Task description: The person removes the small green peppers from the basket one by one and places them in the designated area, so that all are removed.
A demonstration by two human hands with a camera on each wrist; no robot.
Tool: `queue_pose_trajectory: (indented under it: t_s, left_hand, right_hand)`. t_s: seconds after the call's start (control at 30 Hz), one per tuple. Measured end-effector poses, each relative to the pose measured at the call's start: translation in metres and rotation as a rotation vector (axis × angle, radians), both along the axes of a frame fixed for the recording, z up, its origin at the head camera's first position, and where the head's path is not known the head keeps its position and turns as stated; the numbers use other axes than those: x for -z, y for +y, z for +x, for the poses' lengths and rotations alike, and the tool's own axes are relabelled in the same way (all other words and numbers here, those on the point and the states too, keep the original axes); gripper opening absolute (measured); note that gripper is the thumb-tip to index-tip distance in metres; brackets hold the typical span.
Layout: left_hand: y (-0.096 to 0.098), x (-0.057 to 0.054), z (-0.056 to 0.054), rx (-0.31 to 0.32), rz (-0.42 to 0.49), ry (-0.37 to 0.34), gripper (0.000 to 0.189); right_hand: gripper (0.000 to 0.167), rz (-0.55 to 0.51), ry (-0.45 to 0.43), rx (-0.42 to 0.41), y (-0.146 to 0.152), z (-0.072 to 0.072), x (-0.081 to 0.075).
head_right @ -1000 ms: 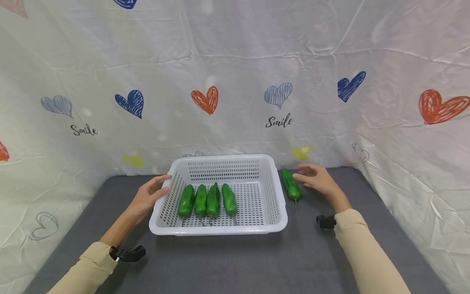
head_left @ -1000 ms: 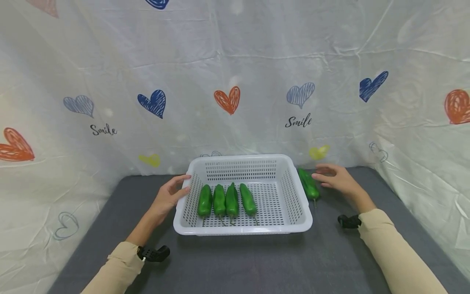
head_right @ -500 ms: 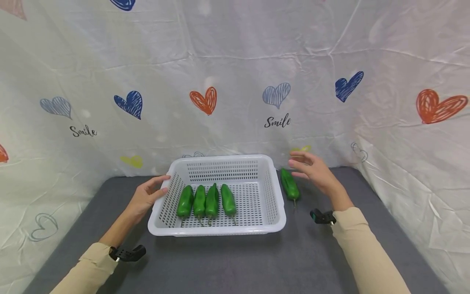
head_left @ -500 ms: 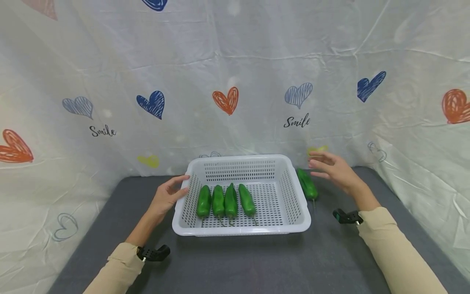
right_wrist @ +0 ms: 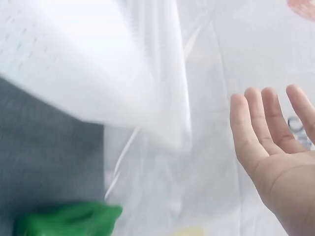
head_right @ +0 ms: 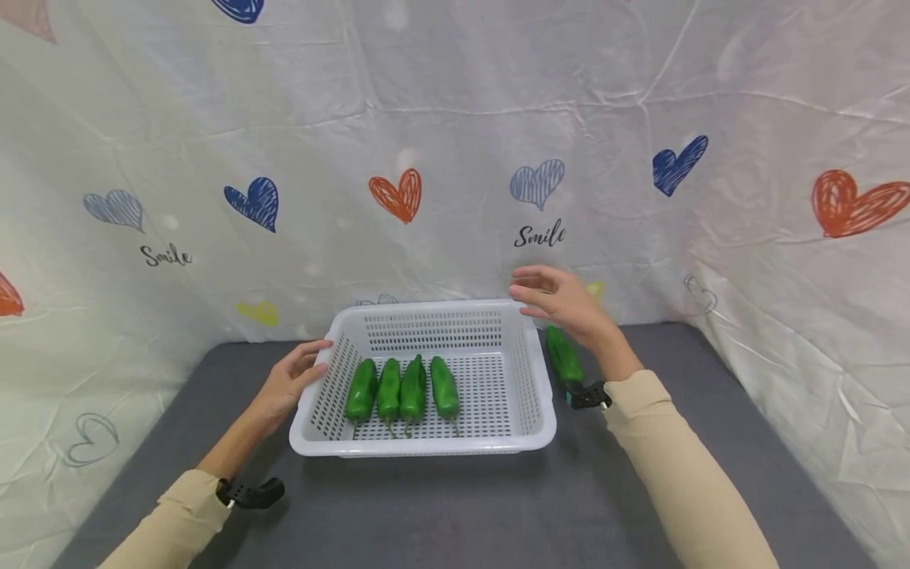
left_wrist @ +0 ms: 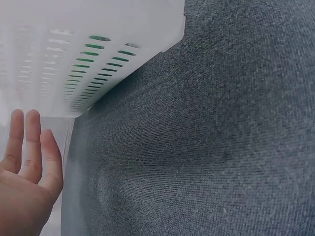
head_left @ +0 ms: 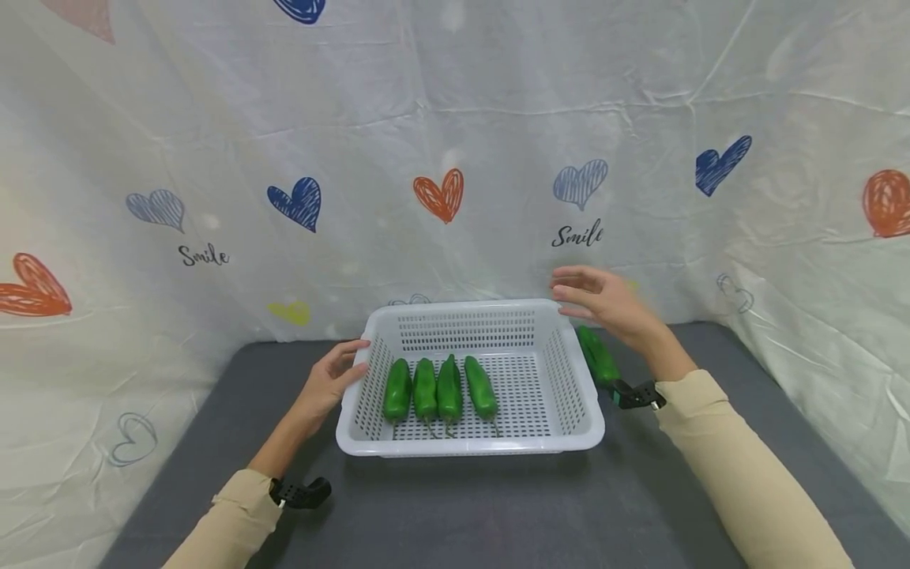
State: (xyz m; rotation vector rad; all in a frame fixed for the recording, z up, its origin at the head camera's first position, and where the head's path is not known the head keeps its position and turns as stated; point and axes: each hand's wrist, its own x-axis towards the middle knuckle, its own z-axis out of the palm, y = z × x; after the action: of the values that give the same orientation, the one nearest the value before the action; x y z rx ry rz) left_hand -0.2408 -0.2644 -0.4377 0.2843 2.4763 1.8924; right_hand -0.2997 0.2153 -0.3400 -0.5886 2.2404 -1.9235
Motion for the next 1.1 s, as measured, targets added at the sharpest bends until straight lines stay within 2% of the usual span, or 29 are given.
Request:
queue_pose_trajectory:
  t_s: [0.27,0.57,0.87,1.1]
  left_hand:
    - [0.001,0.0,0.0,0.019,0.008,0.007,0.05]
    - [0.003,-0.003,0.001,0.01,0.02,0.009,0.05]
    - [0.005,-0.003,0.002,-0.017,0.003,-0.012,0.056]
    - [0.002,-0.003,0.004,-0.023,-0.002,-0.023,0.058]
  right_hand:
    - [0.054,-0.054,0.036,-0.074,-0.038,-0.008,-0.009]
    - [0.052,-0.113,-0.015,-0.137,-0.071,-0.012,-0.01]
    - [0.054,-0.096,-0.079,-0.185,-0.095,-0.014,0.0]
    - [0.055,-0.073,-0.113,-0.21,-0.109,-0.018,0.016]
